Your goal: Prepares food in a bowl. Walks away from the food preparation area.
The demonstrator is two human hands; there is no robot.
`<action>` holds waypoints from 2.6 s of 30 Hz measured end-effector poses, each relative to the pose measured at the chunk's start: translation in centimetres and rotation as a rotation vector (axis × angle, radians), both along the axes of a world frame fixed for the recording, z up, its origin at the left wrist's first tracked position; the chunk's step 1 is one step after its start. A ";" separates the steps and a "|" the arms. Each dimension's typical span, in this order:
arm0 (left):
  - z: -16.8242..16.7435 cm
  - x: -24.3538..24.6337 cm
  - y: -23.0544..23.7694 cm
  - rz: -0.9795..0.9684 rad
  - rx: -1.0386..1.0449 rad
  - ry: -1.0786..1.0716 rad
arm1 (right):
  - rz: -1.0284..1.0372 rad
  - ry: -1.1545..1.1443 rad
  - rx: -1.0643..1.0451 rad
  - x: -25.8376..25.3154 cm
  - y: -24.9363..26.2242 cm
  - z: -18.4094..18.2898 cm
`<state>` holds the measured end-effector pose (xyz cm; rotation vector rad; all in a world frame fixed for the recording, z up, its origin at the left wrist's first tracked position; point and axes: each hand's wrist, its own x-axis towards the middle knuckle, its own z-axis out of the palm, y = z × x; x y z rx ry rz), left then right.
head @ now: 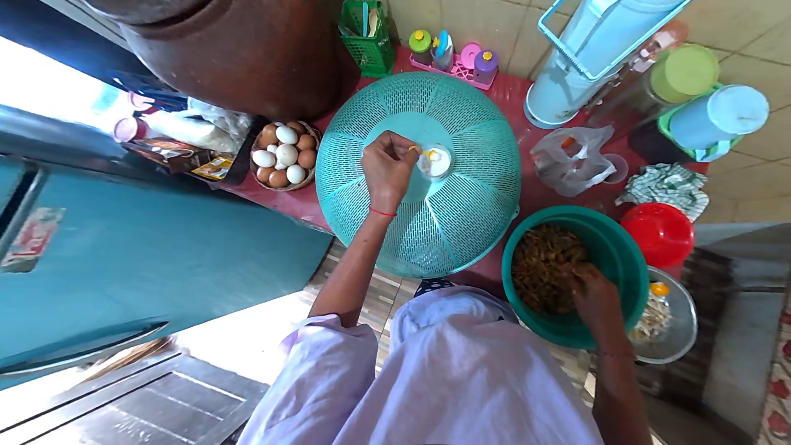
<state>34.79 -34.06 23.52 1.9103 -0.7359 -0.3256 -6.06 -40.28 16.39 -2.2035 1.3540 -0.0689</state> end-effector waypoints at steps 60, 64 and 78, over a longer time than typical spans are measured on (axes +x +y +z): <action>1.9 -19.9 -2.3 -0.769 0.056 -0.255 | -0.214 -0.305 -0.032 -6.6 1.4 0.9; 1.8 -18.7 -1.7 -0.659 0.058 -0.226 | -0.229 -0.200 0.139 -4.5 0.3 0.0; 2.6 -6.3 1.6 -0.071 -0.041 -0.398 | -0.144 0.078 0.229 0.4 -2.8 -2.0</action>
